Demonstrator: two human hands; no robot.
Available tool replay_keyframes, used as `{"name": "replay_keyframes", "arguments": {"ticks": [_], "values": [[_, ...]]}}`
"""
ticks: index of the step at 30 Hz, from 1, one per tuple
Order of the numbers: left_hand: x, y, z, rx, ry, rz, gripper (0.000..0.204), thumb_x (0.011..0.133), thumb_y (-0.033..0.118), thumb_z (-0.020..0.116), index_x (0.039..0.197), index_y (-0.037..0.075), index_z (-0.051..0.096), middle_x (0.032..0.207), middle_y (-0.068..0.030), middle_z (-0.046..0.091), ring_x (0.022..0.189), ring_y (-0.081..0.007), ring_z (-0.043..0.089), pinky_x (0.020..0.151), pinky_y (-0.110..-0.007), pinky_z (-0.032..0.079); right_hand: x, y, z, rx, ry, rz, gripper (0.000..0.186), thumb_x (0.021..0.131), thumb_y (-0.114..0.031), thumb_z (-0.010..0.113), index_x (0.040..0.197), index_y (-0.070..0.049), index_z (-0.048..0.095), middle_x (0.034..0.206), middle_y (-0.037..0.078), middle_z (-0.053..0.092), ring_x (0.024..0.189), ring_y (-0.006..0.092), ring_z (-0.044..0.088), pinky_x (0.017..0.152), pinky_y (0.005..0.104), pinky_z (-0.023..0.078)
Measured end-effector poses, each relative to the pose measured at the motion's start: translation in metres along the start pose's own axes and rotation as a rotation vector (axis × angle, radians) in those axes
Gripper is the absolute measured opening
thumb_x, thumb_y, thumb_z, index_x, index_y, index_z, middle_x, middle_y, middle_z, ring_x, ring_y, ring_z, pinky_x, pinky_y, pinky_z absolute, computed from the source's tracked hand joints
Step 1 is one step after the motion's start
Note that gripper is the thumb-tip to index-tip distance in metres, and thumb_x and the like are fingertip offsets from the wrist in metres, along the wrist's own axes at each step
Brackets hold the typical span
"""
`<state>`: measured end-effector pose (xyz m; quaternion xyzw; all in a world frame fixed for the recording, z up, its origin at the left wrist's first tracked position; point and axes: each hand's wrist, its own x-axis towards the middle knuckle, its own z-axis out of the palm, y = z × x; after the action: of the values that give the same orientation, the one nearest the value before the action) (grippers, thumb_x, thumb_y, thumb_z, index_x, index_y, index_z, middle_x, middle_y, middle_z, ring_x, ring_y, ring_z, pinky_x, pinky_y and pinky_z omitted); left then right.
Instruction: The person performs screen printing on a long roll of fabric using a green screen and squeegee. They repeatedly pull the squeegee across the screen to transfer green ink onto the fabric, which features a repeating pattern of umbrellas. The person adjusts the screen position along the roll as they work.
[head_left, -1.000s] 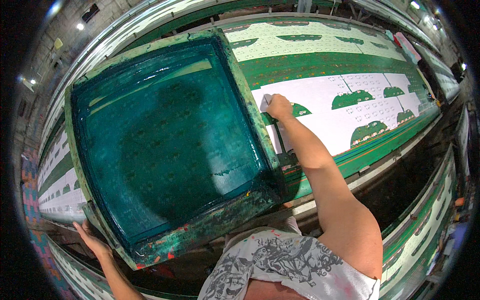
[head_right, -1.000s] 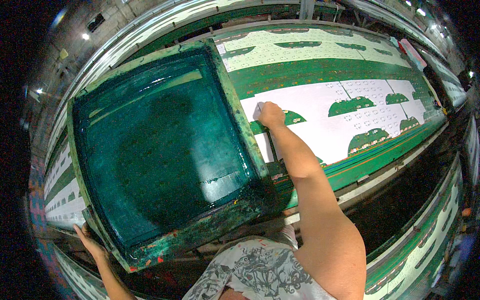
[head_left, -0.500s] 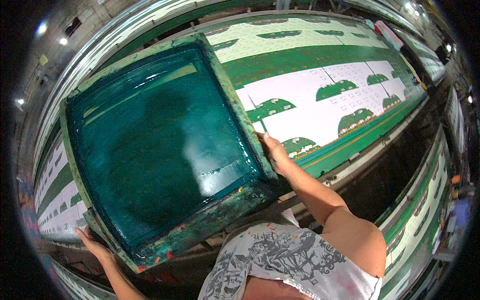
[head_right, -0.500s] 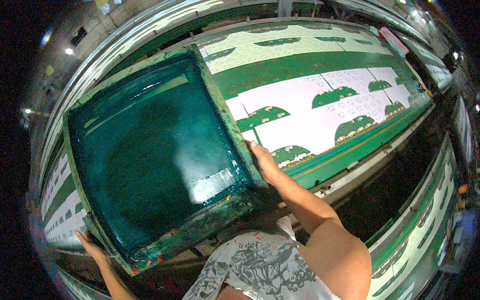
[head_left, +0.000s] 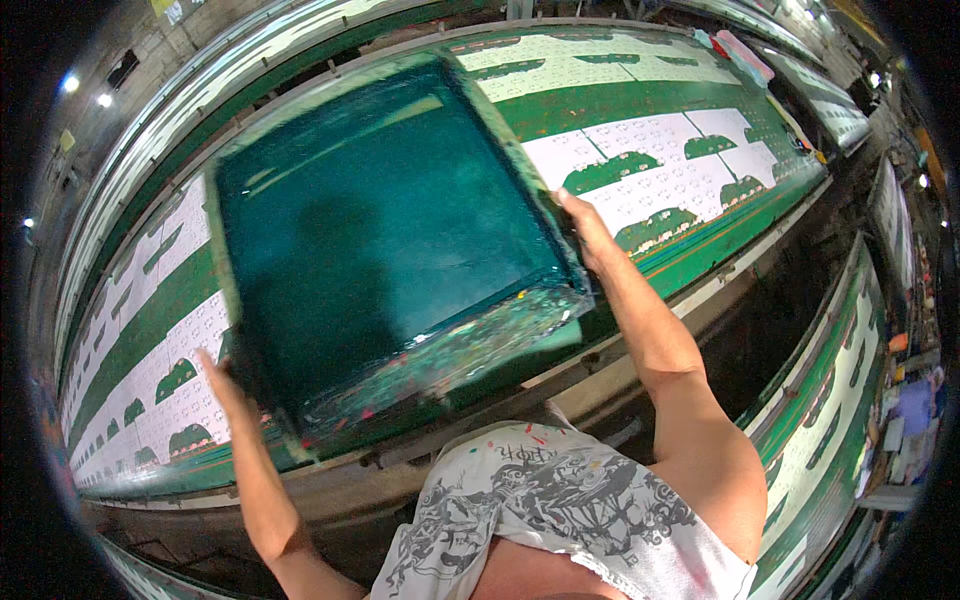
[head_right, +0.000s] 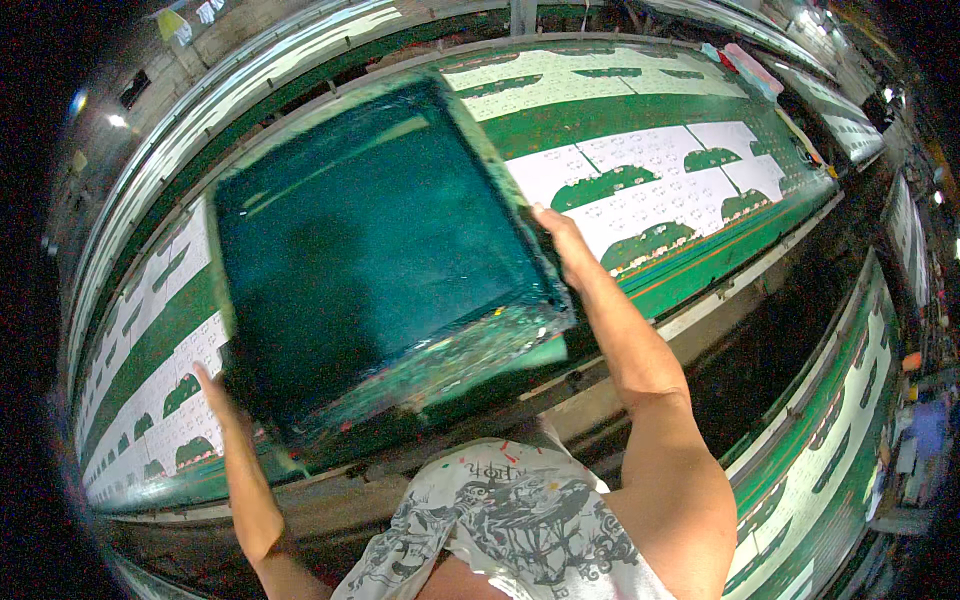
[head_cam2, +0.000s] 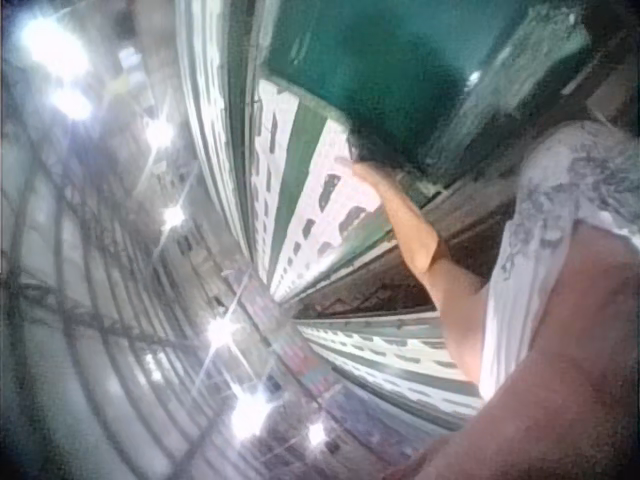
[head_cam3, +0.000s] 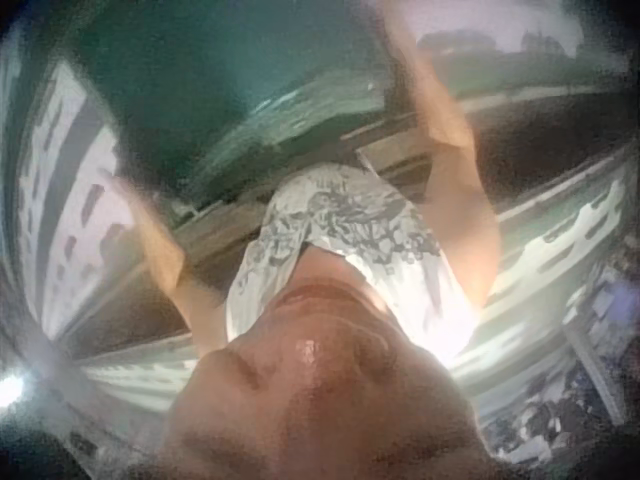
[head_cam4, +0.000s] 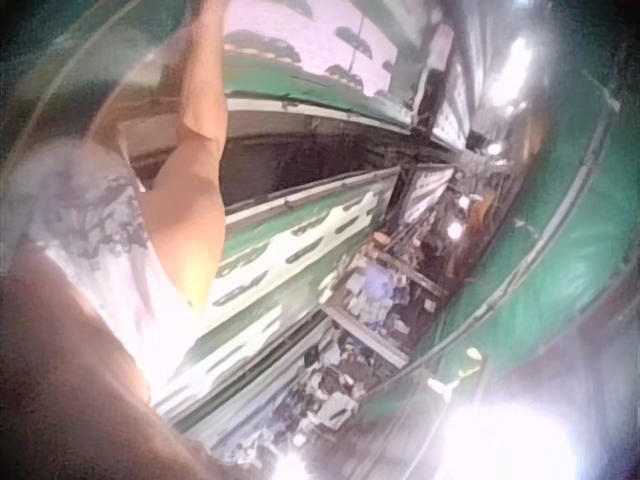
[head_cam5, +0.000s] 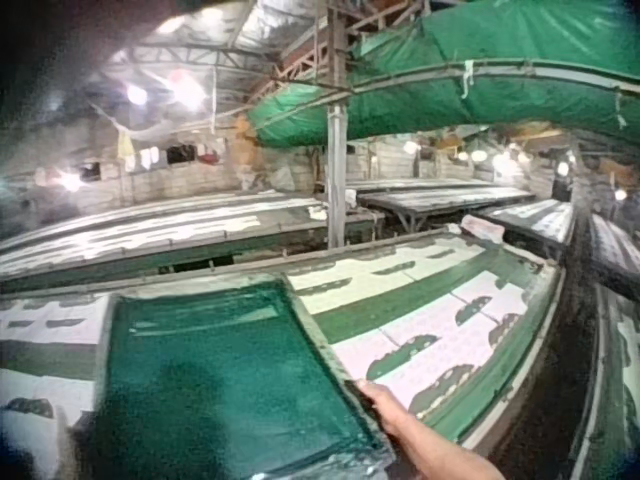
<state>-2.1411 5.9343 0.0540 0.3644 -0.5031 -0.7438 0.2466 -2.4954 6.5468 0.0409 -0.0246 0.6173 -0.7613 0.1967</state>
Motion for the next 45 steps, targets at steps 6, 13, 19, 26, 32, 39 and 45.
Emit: {"name": "replay_keyframes", "arguments": {"ticks": [6,13,19,26,32,39,45], "values": [[-0.027,-0.099,0.133,-0.051,0.024,0.026,0.086,0.111,0.072,0.046,0.109,-0.006,0.079,0.094,-0.0127,0.080,0.077,-0.0252,0.075,0.076,-0.038,0.062,0.008,-0.006,-0.122,0.029,0.087,-0.023,0.051,0.111,-0.045,0.062,0.133,-0.002,0.076,0.124,0.013,0.079,0.109,0.0242,0.073,0.101,0.0415,0.057],[-0.065,-0.134,0.201,-0.004,0.034,0.032,0.080,0.113,0.067,0.049,0.098,-0.005,0.079,0.086,-0.0094,0.077,0.071,-0.0202,0.071,0.068,-0.035,0.059,-0.009,-0.016,-0.195,-0.015,0.171,-0.022,0.058,0.112,-0.047,0.061,0.142,0.001,0.070,0.139,0.014,0.074,0.125,0.0267,0.069,0.113,0.0431,0.050],[-0.076,-0.152,0.217,0.087,0.052,0.076,0.078,0.112,0.068,0.050,0.095,-0.003,0.079,0.082,-0.0077,0.075,0.067,-0.0176,0.067,0.065,-0.034,0.054,0.008,-0.002,-0.245,-0.031,0.199,0.024,0.082,0.108,-0.059,0.062,0.158,0.006,0.056,0.158,0.017,0.062,0.145,0.0304,0.057,0.126,0.0452,0.039],[-0.081,-0.158,0.230,0.139,0.048,0.095,0.076,0.112,0.066,0.053,0.098,-0.003,0.080,0.084,-0.0083,0.074,0.073,-0.0174,0.065,0.069,-0.037,0.052,0.007,-0.004,-0.265,0.039,0.095,0.039,0.085,0.106,-0.060,0.063,0.160,0.005,0.053,0.164,0.018,0.057,0.151,0.0308,0.052,0.129,0.0447,0.035],[-0.062,-0.171,0.220,0.365,0.134,0.060,0.079,0.111,0.065,0.055,0.105,-0.009,0.079,0.095,-0.0130,0.077,0.082,-0.0234,0.066,0.079,-0.041,0.052,-0.019,-0.019,-0.217,-1.095,0.196,-0.373,0.053,0.104,-0.028,0.074,0.149,-0.002,0.067,0.153,0.024,0.066,0.140,0.0363,0.062,0.123,0.0482,0.044],[-0.038,-0.194,0.223,0.704,0.245,0.100,0.105,0.109,0.078,0.033,0.100,-0.017,0.076,0.102,-0.0416,0.073,0.104,-0.0570,0.070,0.099,-0.060,0.048,-0.143,0.026,-0.096,-1.221,-0.544,-0.700,0.035,0.096,-0.022,0.080,0.129,-0.012,0.080,0.141,0.014,0.074,0.133,0.0348,0.067,0.112,0.0504,0.052],[-0.058,-0.175,0.238,0.992,0.137,0.111,0.104,0.110,0.076,0.025,0.105,-0.012,0.079,0.118,-0.0418,0.072,0.120,-0.0587,0.067,0.107,-0.061,0.048,-0.148,0.026,-0.072,-1.497,-0.548,-0.756,0.049,0.086,-0.007,0.079,0.135,-0.008,0.076,0.132,0.014,0.078,0.123,0.0335,0.072,0.107,0.0496,0.054]]}}
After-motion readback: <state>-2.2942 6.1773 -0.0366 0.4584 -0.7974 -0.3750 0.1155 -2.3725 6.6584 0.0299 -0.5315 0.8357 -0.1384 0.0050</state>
